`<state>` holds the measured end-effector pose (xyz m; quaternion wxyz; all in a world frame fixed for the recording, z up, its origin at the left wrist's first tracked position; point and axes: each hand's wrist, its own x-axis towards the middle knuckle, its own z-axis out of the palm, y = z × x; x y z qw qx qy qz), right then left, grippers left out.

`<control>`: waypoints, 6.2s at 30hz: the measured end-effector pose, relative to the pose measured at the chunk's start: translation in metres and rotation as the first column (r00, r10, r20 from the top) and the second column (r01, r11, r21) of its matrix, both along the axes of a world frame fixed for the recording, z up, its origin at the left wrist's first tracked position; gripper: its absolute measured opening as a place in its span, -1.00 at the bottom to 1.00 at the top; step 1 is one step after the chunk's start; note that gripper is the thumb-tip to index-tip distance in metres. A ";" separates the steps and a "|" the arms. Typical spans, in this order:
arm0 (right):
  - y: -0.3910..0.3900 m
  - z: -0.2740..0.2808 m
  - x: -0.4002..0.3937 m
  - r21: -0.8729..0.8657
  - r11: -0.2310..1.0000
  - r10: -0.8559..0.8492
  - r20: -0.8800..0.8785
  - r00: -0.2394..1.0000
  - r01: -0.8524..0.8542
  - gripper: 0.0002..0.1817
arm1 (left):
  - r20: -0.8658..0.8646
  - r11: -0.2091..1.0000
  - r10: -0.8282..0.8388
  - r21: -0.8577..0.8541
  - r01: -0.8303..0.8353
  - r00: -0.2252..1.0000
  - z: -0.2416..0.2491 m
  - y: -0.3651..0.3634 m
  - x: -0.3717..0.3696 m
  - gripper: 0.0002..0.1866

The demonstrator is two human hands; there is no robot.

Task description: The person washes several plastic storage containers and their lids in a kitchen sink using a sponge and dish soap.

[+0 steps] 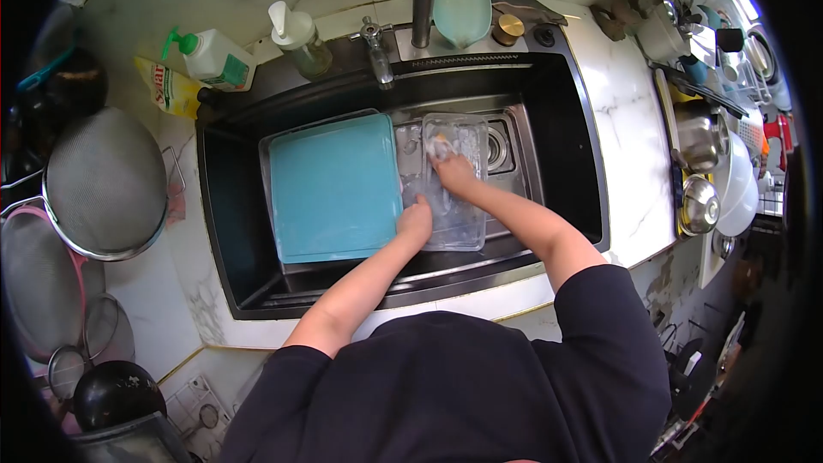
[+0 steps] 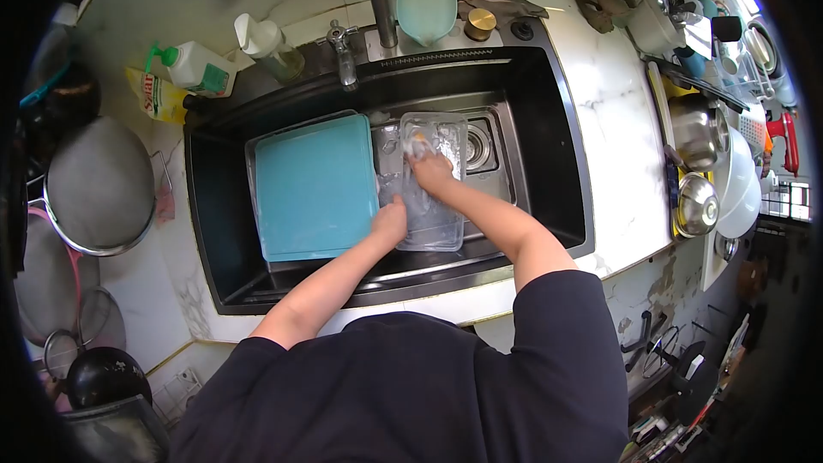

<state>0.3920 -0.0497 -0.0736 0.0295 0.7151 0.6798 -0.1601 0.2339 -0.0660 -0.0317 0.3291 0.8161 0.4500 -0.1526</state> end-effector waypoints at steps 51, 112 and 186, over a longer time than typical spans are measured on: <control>0.020 0.007 0.014 0.240 0.936 -0.279 0.064 0.958 0.257 -0.59 | 0.022 0.972 0.231 -0.041 -0.230 0.973 -0.014 0.036 0.042 -0.13; 0.026 -0.007 0.019 -0.028 0.962 -0.271 -0.176 0.946 0.270 -0.36 | 0.108 0.993 0.118 -0.008 -0.118 0.987 -0.023 0.040 0.033 -0.18; -0.115 0.011 -0.010 0.055 0.665 0.745 -0.132 0.654 -0.745 -0.62 | -0.004 0.952 0.303 -0.034 -0.303 0.953 -0.013 0.039 0.041 -0.14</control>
